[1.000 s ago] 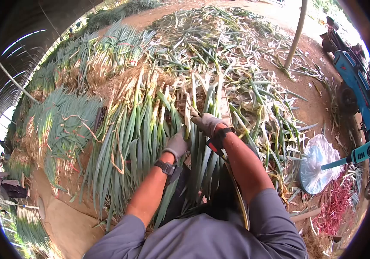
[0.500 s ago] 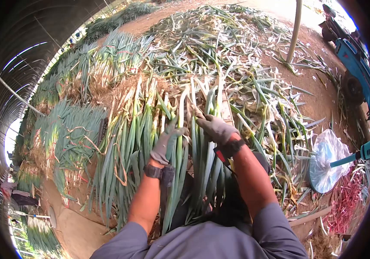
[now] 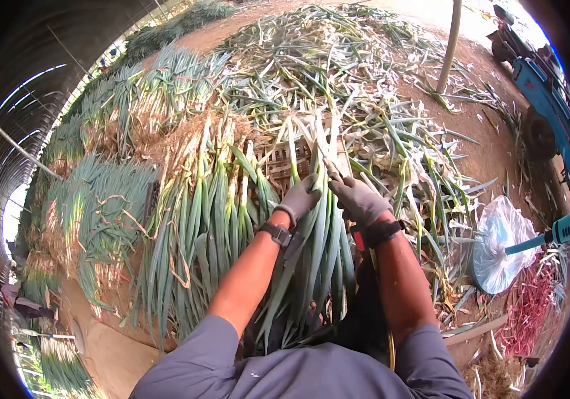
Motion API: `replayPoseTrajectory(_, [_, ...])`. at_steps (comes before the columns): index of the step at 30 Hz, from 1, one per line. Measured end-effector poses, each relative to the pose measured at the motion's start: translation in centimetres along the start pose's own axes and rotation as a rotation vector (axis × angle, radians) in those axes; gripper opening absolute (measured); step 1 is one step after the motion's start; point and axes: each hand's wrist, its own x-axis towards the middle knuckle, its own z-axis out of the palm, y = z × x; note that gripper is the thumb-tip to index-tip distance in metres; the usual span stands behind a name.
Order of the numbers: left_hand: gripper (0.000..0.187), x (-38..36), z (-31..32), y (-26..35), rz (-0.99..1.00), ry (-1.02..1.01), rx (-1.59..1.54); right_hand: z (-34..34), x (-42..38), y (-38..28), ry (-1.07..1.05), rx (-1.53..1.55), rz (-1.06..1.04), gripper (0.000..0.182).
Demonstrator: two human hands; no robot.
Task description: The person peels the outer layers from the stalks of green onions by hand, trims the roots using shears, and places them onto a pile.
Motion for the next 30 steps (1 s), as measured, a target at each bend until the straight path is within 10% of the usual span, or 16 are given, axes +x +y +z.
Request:
replayPoseTrajectory(10, [0.062, -4.9, -1.2, -1.5, -0.085, 0.086, -0.071, -0.3, 1.0, 0.0, -0.007, -0.159, 0.012, 0.051])
replayPoseTrajectory(14, [0.048, -3.7, 0.3, -0.5, -0.025, 0.123, -0.748, 0.2, 1.0, -0.2, 0.024, 0.025, 0.042, 0.042])
replayPoseTrajectory(18, [0.033, -5.1, -0.6, 0.4, -0.139, -0.158, -0.128, 1.3, -0.6, -1.9, -0.128, 0.111, -0.002, 0.041])
replayPoseTrajectory(22, [0.039, -8.3, -5.0, 0.1, -0.239, 0.41, 0.33, 2.9, -0.8, -1.7, -0.183, -0.099, -0.003, 0.045])
replayPoseTrajectory(30, [0.067, -1.3, -7.2, -7.5, -0.534, 0.484, 0.449, 4.7, -0.8, -2.7, -0.277, -0.268, -0.148, 0.056])
